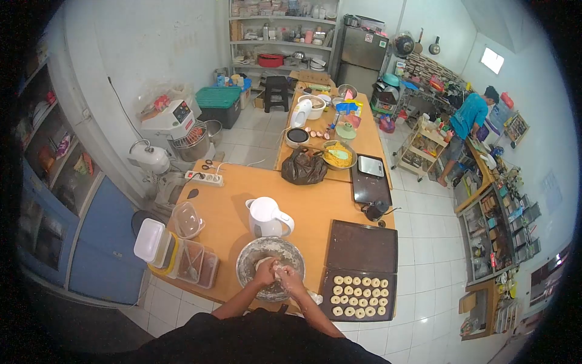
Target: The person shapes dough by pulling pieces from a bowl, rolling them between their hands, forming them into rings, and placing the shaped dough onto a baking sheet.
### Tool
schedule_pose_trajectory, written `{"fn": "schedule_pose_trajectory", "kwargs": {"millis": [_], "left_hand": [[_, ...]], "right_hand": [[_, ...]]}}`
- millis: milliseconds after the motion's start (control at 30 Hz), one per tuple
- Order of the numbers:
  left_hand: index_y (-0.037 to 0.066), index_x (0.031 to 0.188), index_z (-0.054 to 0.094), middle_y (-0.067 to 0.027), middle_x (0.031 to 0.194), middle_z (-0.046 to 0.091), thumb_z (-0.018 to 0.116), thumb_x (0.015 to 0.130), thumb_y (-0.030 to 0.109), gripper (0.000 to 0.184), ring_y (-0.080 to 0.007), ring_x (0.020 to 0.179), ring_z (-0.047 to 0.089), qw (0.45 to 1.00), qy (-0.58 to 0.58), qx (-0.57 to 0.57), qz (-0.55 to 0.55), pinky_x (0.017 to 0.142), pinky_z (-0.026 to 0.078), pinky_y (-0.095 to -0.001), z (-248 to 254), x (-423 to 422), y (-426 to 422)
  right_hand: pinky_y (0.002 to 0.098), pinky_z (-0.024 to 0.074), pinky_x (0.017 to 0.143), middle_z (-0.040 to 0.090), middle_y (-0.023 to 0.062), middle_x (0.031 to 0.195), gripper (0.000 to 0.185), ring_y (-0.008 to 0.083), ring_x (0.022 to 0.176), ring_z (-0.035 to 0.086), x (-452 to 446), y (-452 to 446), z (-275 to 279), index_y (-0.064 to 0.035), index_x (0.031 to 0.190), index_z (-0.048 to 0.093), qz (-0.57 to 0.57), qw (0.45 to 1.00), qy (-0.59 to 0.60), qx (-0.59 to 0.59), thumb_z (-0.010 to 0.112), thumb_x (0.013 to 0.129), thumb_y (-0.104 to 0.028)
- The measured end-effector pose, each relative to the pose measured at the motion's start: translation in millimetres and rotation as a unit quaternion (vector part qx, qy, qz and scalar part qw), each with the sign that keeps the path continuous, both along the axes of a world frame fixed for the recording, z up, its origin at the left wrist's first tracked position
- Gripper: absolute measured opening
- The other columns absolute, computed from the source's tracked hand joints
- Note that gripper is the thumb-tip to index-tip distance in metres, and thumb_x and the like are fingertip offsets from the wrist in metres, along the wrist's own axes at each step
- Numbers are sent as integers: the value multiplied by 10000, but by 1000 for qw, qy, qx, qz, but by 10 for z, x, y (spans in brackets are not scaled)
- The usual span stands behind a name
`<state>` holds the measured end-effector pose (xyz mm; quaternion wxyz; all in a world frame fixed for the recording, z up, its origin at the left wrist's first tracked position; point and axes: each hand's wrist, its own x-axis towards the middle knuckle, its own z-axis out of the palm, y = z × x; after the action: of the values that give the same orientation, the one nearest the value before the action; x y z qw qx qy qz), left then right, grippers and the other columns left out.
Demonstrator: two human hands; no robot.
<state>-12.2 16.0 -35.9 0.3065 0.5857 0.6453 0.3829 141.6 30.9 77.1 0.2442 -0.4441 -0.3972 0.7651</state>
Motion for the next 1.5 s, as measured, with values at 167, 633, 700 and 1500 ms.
{"fn": "schedule_pose_trajectory", "kwargs": {"millis": [167, 633, 700, 1500], "left_hand": [[-6, 1385, 415, -244, 1194, 603, 388, 983, 569, 702, -356, 1178, 554, 743, -640, -195, 20, 1021, 419, -445, 302, 86, 101], [37, 1303, 504, -112, 1002, 616, 495, 1006, 324, 413, -188, 946, 615, 689, -711, -114, 79, 837, 521, -336, 1247, 133, 59], [55, 1185, 564, -23, 774, 578, 539, 990, 306, 319, -120, 687, 582, 703, -693, -114, 113, 607, 497, -264, 1090, 43, 91], [34, 1420, 396, -109, 1356, 512, 482, 1012, 163, 437, -197, 1242, 500, 773, -634, -18, -14, 1030, 433, -359, 2156, 43, -79]], "right_hand": [[272, 483, 670, 632, 21, 912, 184, 111, 797, 599, -96, 33, -23, -57, 999, 613, 42, 983, 28, 177, 603, 958, -235], [459, 415, 949, 539, 162, 1222, 317, 343, 1074, 537, -89, -40, 960, -99, 1102, 666, 10, 772, -232, 591, 723, 791, -127], [372, 511, 775, 531, 160, 1224, 279, 261, 1016, 563, -50, -22, 941, -91, 1087, 671, -34, 804, -202, 558, 715, 812, -114], [329, 522, 702, 677, 157, 982, 287, 227, 790, 652, -126, 32, 1337, 22, 1100, 665, -79, 851, -168, 492, 705, 825, -52]]}}
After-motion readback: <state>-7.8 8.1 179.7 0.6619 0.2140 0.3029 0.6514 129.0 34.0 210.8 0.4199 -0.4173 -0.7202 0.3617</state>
